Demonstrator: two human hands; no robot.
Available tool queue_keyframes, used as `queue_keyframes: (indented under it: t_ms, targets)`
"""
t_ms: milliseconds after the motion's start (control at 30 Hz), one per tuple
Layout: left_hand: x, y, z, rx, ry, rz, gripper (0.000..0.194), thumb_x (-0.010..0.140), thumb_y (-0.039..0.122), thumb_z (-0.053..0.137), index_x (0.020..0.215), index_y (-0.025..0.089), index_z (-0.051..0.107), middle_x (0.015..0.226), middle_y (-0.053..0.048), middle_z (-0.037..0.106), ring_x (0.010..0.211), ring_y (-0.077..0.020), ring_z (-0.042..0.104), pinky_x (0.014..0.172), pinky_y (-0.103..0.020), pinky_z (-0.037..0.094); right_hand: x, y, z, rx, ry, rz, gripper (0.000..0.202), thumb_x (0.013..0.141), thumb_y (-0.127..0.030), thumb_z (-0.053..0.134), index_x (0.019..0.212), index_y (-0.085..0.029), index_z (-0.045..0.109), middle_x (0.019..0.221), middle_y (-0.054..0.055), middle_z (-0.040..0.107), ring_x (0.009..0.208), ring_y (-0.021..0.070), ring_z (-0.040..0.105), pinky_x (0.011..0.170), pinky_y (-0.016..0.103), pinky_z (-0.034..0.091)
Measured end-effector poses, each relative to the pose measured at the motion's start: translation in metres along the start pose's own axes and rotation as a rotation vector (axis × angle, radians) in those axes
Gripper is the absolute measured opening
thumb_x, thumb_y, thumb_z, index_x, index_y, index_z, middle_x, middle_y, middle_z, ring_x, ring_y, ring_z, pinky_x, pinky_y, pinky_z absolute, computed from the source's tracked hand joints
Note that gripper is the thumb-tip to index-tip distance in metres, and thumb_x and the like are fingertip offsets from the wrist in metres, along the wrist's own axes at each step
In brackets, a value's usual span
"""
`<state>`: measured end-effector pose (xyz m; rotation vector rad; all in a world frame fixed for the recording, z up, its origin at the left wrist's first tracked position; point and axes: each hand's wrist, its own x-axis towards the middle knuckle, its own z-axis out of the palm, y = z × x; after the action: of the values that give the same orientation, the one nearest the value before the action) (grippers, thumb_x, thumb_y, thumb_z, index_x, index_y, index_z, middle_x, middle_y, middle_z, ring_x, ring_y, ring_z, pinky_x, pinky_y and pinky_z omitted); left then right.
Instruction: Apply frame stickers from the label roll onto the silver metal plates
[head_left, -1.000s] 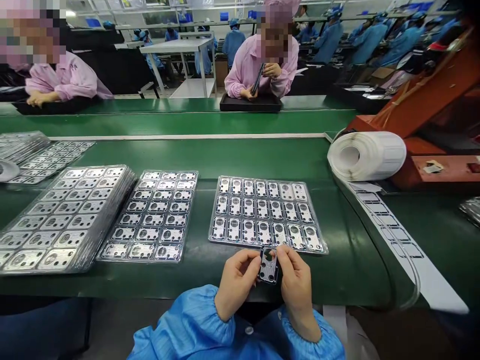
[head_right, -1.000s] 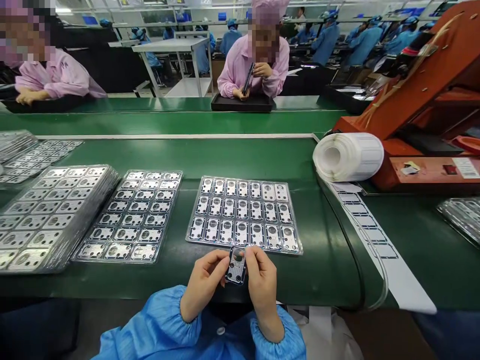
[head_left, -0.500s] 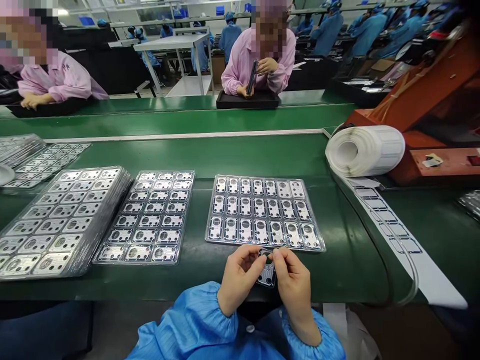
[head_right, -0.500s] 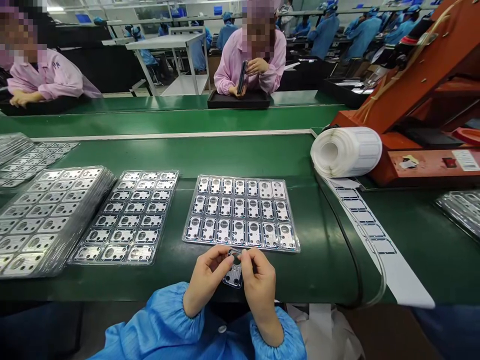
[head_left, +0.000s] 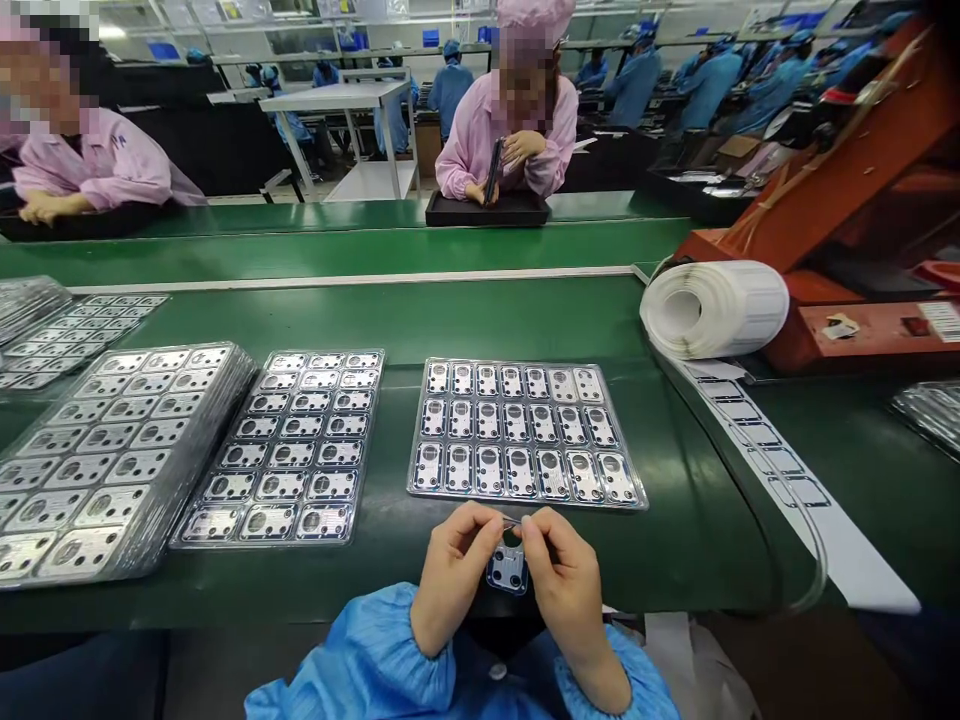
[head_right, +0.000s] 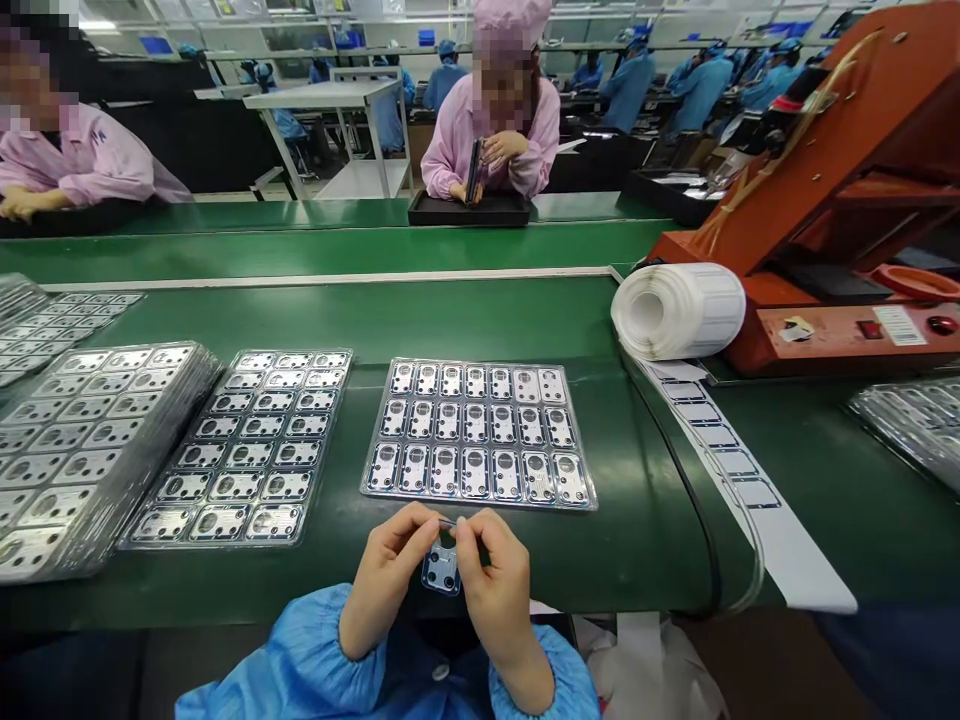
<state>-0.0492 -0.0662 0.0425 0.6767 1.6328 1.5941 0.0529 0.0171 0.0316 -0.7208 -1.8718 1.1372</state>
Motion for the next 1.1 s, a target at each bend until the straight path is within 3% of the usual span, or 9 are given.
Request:
queue_keyframes:
  t_ms: [167, 233, 333, 400, 467, 600, 767, 933, 1100]
  targets:
    - [0.004, 0.007, -0.015, 0.024, -0.021, 0.004, 0.034, 0.082, 0.046, 0.065, 0.07, 0.014, 0.064, 0.068, -0.001, 0.057, 0.064, -0.0105, 0.05, 0.063, -0.021, 0.042, -0.004, -0.003, 0.001, 0.072, -0.149, 0.009, 0.028, 0.097, -0.032, 0.048, 0.075, -0.02, 0.061, 0.07, 0.001, 0.06, 0.061, 0.014, 0.058, 0.057, 0.022, 0.046]
    - [0.008, 0.008, -0.018, -0.003, 0.023, -0.004, 0.036, 0.083, 0.048, 0.064, 0.07, 0.014, 0.063, 0.067, 0.0, 0.056, 0.062, -0.0093, 0.047, 0.06, -0.021, 0.041, -0.006, -0.004, 0.0, 0.124, -0.282, 0.077, 0.021, 0.096, -0.035, 0.05, 0.089, -0.02, 0.064, 0.077, 0.002, 0.065, 0.064, 0.0154, 0.062, 0.059, 0.023, 0.049]
    - [0.016, 0.004, -0.019, -0.066, 0.059, -0.062, 0.04, 0.081, 0.054, 0.065, 0.078, 0.014, 0.063, 0.067, 0.001, 0.054, 0.056, -0.0076, 0.043, 0.053, -0.02, 0.038, -0.002, -0.004, -0.006, 0.163, -0.434, 0.197, 0.02, 0.095, -0.037, 0.053, 0.094, -0.02, 0.064, 0.068, 0.0, 0.066, 0.057, 0.0151, 0.064, 0.055, 0.022, 0.049]
    - [0.02, 0.0, -0.018, -0.121, 0.035, -0.094, 0.049, 0.077, 0.059, 0.067, 0.098, 0.015, 0.064, 0.074, 0.0, 0.056, 0.057, -0.008, 0.045, 0.049, -0.02, 0.037, 0.013, 0.0, -0.018, 0.111, -0.403, 0.219, 0.024, 0.094, -0.04, 0.053, 0.088, -0.019, 0.064, 0.06, -0.001, 0.064, 0.053, 0.0152, 0.063, 0.053, 0.022, 0.049]
    - [0.024, -0.004, -0.017, -0.145, -0.009, -0.12, 0.06, 0.075, 0.063, 0.067, 0.111, 0.015, 0.061, 0.079, -0.001, 0.056, 0.059, -0.0087, 0.046, 0.048, -0.02, 0.037, 0.04, 0.009, -0.035, 0.001, -0.263, 0.203, 0.028, 0.091, -0.045, 0.055, 0.086, -0.018, 0.064, 0.057, 0.0, 0.063, 0.052, 0.0161, 0.062, 0.053, 0.025, 0.048]
    - [0.027, -0.009, -0.015, -0.066, -0.115, -0.166, 0.048, 0.079, 0.06, 0.065, 0.089, 0.013, 0.063, 0.069, 0.001, 0.051, 0.056, -0.0071, 0.043, 0.051, -0.019, 0.036, 0.115, 0.036, -0.069, -0.351, 0.044, 0.227, 0.034, 0.087, -0.042, 0.058, 0.106, -0.014, 0.064, 0.068, 0.003, 0.068, 0.057, 0.0183, 0.061, 0.058, 0.03, 0.046]
    - [0.027, -0.011, -0.016, -0.063, -0.176, -0.202, 0.045, 0.079, 0.059, 0.065, 0.083, 0.014, 0.06, 0.069, 0.001, 0.053, 0.055, -0.0064, 0.042, 0.051, -0.019, 0.035, 0.18, 0.061, -0.063, -0.744, -0.088, 0.366, 0.035, 0.093, -0.029, 0.05, 0.123, -0.014, 0.062, 0.083, 0.008, 0.074, 0.074, 0.0226, 0.066, 0.061, 0.03, 0.04]
    - [0.028, -0.013, -0.017, -0.061, -0.186, -0.216, 0.05, 0.077, 0.064, 0.064, 0.081, 0.014, 0.06, 0.071, 0.0, 0.052, 0.056, -0.007, 0.043, 0.052, -0.02, 0.036, 0.186, 0.064, -0.047, -0.866, -0.119, 0.379, 0.037, 0.09, -0.03, 0.054, 0.122, -0.013, 0.066, 0.084, 0.012, 0.073, 0.083, 0.0298, 0.065, 0.059, 0.031, 0.036]
    - [0.031, -0.017, -0.017, -0.028, -0.188, -0.203, 0.053, 0.076, 0.066, 0.064, 0.083, 0.014, 0.061, 0.071, 0.0, 0.053, 0.056, -0.0075, 0.043, 0.053, -0.02, 0.036, 0.145, 0.039, -0.074, -0.811, -0.028, 0.279, 0.039, 0.093, -0.043, 0.05, 0.12, -0.02, 0.065, 0.073, 0.003, 0.069, 0.068, 0.0229, 0.062, 0.056, 0.03, 0.036]
